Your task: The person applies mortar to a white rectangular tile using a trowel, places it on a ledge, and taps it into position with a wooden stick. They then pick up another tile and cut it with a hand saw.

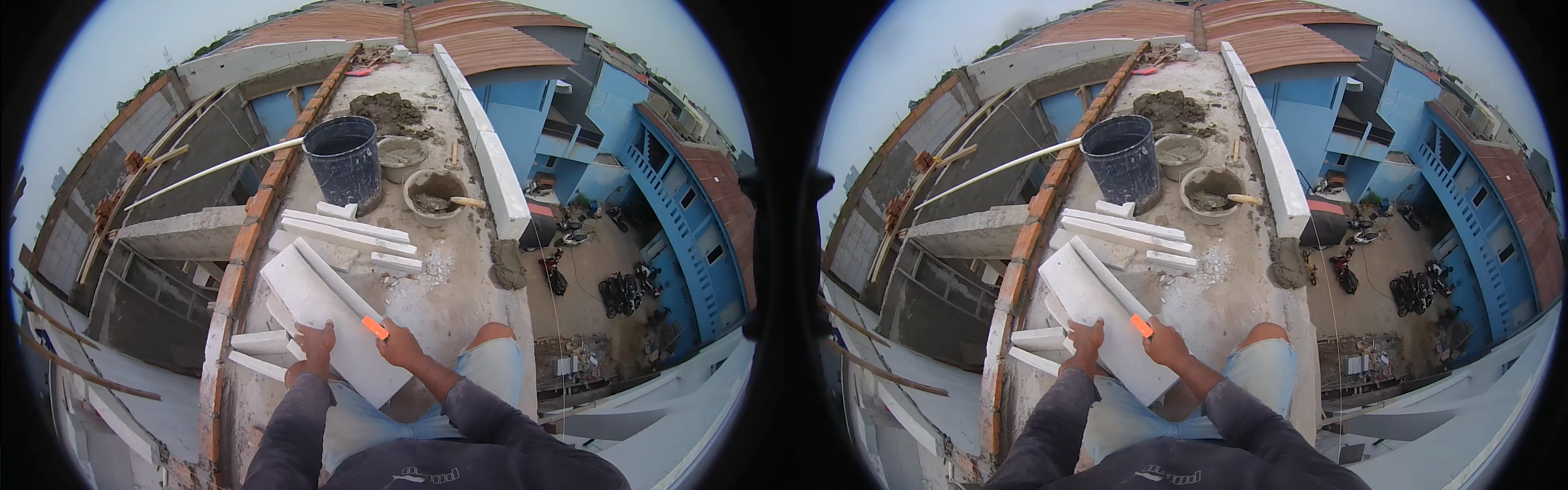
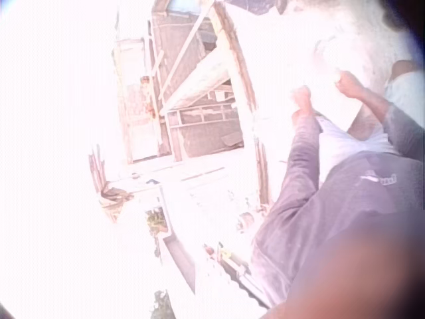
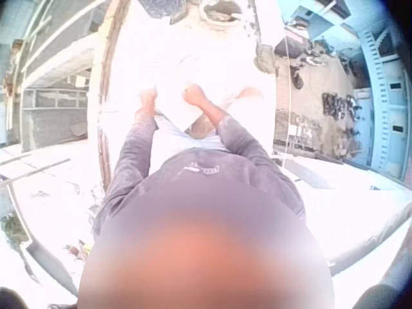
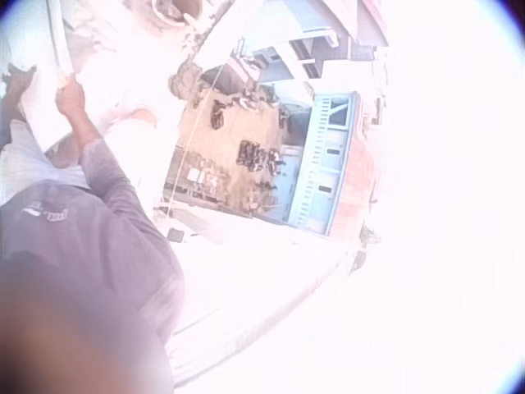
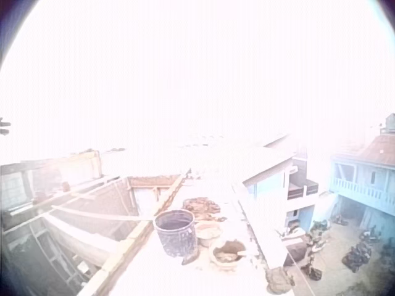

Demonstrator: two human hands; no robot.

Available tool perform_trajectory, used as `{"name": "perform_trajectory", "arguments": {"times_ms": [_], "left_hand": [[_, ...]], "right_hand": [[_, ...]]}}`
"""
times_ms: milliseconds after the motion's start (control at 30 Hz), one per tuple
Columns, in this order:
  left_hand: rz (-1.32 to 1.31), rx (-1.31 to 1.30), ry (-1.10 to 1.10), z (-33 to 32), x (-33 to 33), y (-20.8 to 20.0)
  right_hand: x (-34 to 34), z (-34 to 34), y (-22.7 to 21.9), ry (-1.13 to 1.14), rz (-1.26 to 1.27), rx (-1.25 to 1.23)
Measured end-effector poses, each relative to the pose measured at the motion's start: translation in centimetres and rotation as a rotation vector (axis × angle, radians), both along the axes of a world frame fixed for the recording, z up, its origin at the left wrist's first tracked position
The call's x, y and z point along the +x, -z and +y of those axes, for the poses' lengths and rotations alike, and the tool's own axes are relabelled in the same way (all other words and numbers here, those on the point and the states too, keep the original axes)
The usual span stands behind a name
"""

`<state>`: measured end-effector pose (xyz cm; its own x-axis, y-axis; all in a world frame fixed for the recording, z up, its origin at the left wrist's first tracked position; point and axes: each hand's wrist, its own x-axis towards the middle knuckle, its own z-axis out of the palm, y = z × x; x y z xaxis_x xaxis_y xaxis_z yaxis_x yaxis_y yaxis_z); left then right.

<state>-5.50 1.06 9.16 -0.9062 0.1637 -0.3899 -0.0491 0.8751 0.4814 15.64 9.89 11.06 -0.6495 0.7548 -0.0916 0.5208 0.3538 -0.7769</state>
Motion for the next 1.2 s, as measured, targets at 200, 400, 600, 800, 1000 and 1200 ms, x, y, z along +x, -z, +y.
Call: {"name": "perform_trajectory", "arguments": {"times_ms": [200, 400, 600, 800, 1000, 1200], "left_hand": [[0.270, 0.258, 0.440, 10.6, -0.9, -27.4], [0.554, 0.454, 0.718, 14.4, 5.6, -49.9], [0.892, -0.018, 1.003, 13.7, 6.4, -49.4], [0.946, -0.108, 1.108, 15.0, 4.1, -45.4], [0.546, 0.308, 0.825, 12.6, -4.0, -30.7], [-0.098, -0.031, 0.486, 0.4, -2.4, -9.8]], "right_hand": [[1.6, 0.4, 2.9, -0.115, 0.304, 0.160], [0.0, 2.9, 5.0, -0.103, 0.181, 0.110], [-0.2, 3.3, 3.6, -0.055, 0.204, 0.124], [0.5, 1.5, 2.7, -0.062, 0.179, 0.095], [1.0, 0.0, 1.3, -0.045, 0.143, 0.073], [0.8, 0.1, 0.4, -0.022, 0.027, 0.095]]}}
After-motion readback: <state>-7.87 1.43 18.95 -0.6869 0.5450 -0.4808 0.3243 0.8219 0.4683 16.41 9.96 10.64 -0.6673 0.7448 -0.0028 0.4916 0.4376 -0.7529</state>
